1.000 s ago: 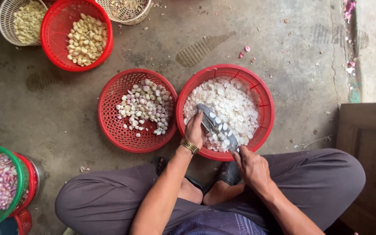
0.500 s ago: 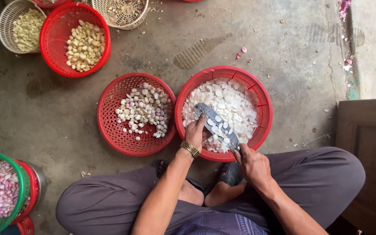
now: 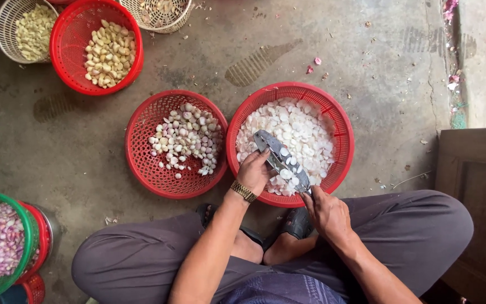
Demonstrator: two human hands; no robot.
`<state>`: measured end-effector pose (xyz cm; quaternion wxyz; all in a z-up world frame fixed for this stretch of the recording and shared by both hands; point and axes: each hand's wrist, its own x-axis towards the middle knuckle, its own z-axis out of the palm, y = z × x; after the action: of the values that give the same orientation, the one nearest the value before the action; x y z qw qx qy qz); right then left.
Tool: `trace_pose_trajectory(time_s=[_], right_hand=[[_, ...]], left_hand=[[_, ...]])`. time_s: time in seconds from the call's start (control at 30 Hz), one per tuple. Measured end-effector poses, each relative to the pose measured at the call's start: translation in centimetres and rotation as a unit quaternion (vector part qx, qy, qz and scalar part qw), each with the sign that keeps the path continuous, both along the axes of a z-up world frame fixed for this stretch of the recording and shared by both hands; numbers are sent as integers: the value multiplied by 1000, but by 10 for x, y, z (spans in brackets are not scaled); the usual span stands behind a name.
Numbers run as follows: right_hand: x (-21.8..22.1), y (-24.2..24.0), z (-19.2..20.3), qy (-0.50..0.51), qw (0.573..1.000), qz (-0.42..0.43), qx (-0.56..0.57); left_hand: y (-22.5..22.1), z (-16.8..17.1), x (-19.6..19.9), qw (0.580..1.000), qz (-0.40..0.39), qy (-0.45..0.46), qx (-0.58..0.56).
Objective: A person sitting on the floor uses a large metal blade to chop or crush white vegetable pieces in a red basket.
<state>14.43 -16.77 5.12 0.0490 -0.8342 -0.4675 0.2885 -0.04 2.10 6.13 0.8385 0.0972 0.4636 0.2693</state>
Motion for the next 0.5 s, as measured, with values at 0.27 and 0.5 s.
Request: trace_pose_trajectory(time_s=[0.27,0.5], right_hand=[[1,6,9,-9,1000,-6,-4],[9,18,11,-6,1000,-21,-2]], left_hand=[[-2,15,3,995,-57,76,30],[-7,66,24,995,-73,61,19]])
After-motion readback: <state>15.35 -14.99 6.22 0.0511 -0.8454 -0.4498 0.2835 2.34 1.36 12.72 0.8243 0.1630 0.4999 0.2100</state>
